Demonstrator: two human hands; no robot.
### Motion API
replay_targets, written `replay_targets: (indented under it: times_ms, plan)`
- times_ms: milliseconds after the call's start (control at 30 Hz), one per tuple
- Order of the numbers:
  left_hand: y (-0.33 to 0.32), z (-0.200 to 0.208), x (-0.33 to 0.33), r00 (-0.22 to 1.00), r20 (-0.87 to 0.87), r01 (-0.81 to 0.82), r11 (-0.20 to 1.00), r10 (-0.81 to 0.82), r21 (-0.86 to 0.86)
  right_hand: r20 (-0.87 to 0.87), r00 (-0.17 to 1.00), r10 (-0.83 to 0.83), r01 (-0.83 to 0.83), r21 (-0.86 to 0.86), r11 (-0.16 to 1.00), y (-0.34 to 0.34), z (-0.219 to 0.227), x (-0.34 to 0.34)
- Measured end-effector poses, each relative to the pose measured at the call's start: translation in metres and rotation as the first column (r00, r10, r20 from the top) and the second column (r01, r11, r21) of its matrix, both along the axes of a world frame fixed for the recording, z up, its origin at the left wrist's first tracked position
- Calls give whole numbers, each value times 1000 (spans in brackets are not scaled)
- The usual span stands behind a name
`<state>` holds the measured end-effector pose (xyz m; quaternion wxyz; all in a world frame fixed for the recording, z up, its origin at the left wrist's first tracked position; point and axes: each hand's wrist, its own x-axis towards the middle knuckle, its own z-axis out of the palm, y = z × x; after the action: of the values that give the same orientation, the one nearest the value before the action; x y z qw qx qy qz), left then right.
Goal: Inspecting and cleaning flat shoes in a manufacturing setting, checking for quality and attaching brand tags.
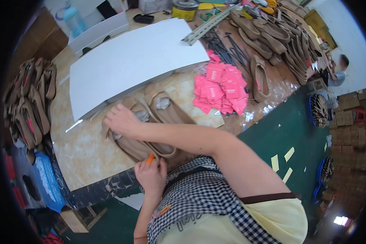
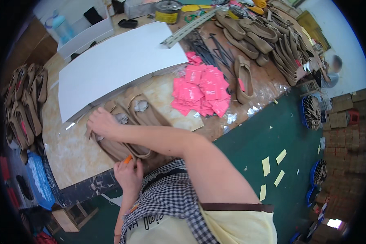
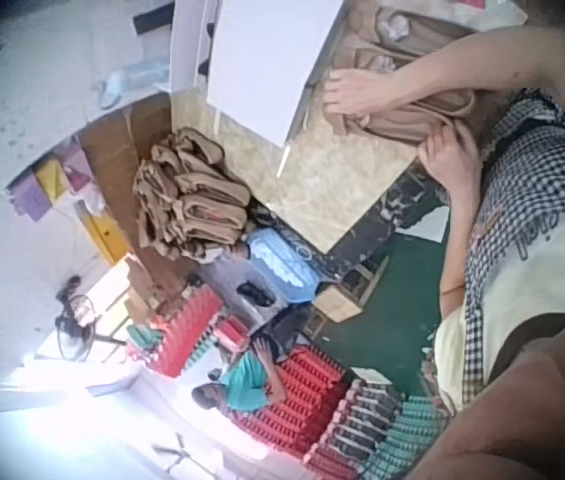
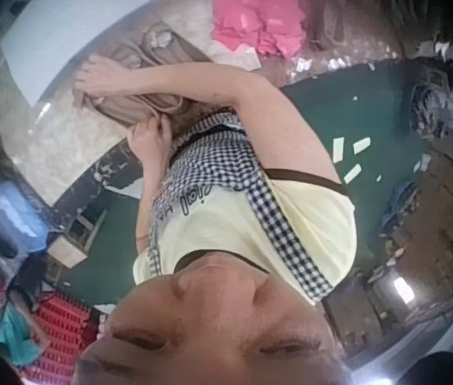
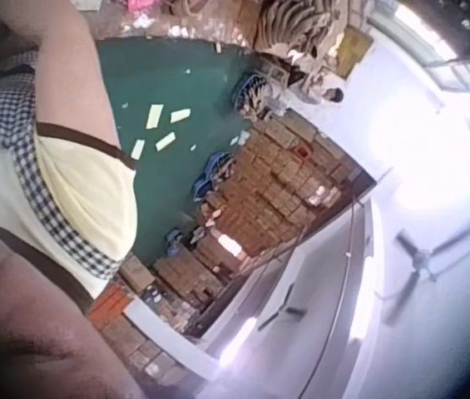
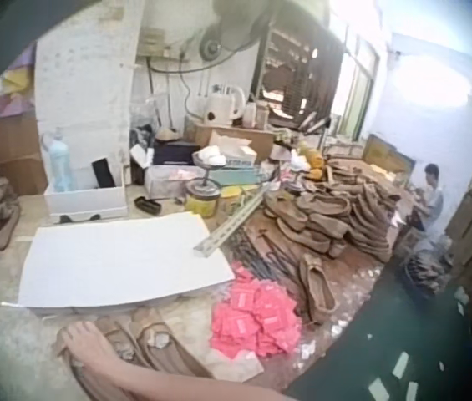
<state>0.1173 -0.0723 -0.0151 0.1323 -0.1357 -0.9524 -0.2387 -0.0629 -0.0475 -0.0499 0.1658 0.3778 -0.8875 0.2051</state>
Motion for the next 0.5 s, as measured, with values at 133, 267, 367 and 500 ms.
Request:
replay_targets:
  times_ms: [133,267,367,500]
  plan:
    - [-16,10,-1,997,73,-4,1000,5,-4,70,984,164,-135,-313,940,38,29,-2]
    - [-58,7,1,929,40,-364,888,368,280,241,944,-226,322,-523,790,258,57,-41]
    - [-84,-8,-12,614,715,-751,529,336,396,165,531,-831,838,44,544,413,45,-67]
    - [-102,-58,-16,833,541,-470,661,113,585,186,462,-867,846,201,494,468,-38,-95]
